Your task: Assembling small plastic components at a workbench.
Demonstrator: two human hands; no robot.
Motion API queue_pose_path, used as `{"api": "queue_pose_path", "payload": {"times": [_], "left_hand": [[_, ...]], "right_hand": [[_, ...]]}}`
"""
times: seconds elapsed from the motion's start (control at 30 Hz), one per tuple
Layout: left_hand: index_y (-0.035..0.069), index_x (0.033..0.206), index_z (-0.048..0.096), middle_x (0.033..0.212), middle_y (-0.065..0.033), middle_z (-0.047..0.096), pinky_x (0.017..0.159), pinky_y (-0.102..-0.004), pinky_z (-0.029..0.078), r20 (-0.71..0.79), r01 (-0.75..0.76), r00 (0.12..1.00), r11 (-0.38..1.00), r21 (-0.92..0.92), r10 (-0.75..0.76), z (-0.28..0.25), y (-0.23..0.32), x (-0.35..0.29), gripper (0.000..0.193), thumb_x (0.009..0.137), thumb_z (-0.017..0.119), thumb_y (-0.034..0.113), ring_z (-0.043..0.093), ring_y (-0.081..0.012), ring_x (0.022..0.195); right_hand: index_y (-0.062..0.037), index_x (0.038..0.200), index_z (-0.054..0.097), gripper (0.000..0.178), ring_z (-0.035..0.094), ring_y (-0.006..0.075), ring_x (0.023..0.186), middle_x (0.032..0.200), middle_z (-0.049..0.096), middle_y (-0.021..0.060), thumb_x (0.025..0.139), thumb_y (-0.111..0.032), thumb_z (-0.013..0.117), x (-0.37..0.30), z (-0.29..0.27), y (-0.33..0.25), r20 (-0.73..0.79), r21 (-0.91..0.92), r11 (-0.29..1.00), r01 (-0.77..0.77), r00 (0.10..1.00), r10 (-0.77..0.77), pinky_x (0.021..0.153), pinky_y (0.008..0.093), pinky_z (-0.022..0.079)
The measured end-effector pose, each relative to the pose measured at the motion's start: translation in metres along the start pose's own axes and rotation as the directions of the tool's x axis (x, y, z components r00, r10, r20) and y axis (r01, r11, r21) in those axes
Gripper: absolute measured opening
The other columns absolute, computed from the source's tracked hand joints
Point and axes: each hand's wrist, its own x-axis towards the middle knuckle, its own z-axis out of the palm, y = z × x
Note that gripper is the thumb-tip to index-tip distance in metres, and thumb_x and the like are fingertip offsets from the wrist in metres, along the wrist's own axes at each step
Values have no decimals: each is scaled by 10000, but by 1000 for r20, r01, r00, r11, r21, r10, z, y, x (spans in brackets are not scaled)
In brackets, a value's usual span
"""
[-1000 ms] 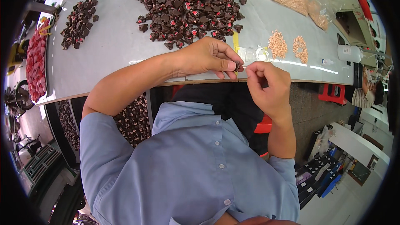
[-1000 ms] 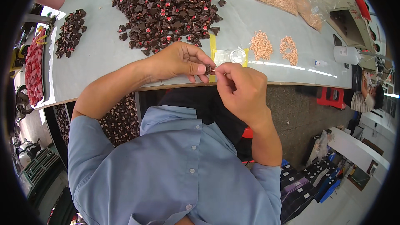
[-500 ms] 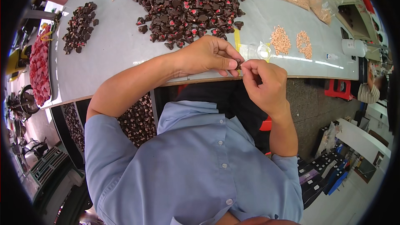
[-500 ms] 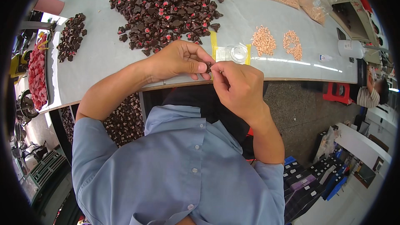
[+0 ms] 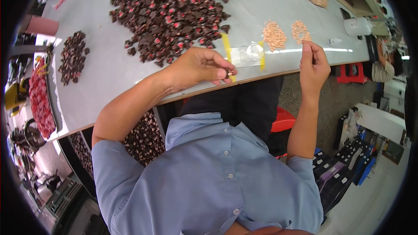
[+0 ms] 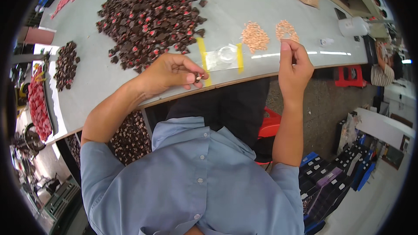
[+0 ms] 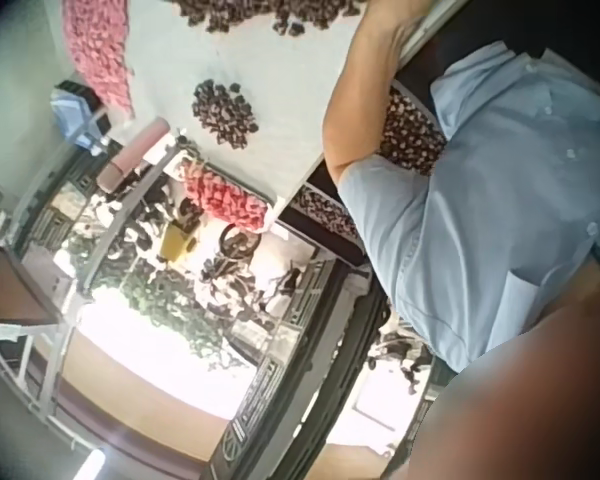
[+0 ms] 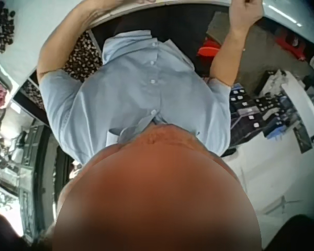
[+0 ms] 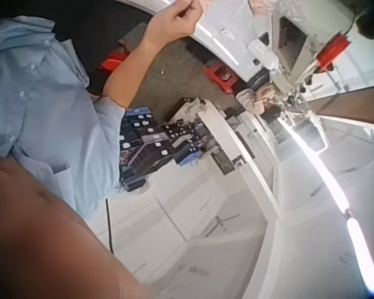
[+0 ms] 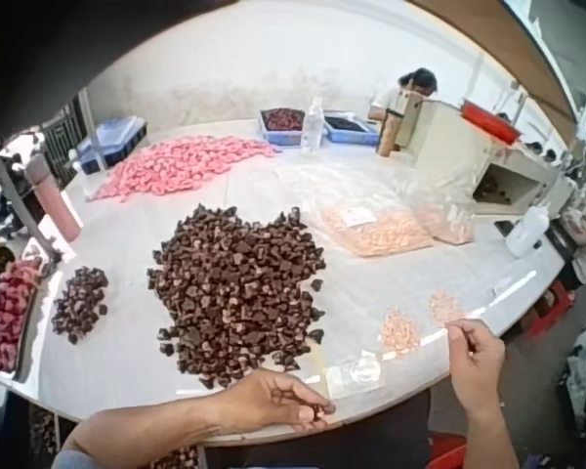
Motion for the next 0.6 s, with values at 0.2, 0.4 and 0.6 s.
{"api": "queue_pose_path", "payload": {"times": [0.2, 0.4, 0.6], "left_hand": [[-36, 1088, 649, 1172, -180, 693, 837, -317, 573, -28, 54, 998, 998, -24, -55, 0, 1, -6, 208, 911, 710, 55, 712, -231, 990], [-42, 1083, 648, 1167, -175, 691, 874, -326, 585, -38, 83, 996, 996, -33, -84, 1, 3, -2, 188, 919, 699, 34, 715, -249, 1018], [-28, 1099, 663, 1165, -187, 699, 824, -292, 569, -49, 67, 996, 997, -26, -68, 5, 2, 0, 253, 890, 746, 87, 719, -207, 971]], "right_hand": [[10, 988, 674, 152, 485, 51, 595, 632, 539, -12, 919, -125, 682, 28, -42, 62, 32, -487, 873, -38, 998, 61, 537, 258, 394], [-83, 973, 657, 117, 593, 261, 579, 630, 595, 94, 882, -155, 669, 35, -30, 65, 142, -552, 833, 45, 989, 40, 589, 385, 463], [-80, 946, 652, 113, 668, 292, 675, 701, 665, 99, 881, -172, 663, 47, -24, 74, 177, -609, 790, 77, 983, 41, 638, 402, 499]]}}
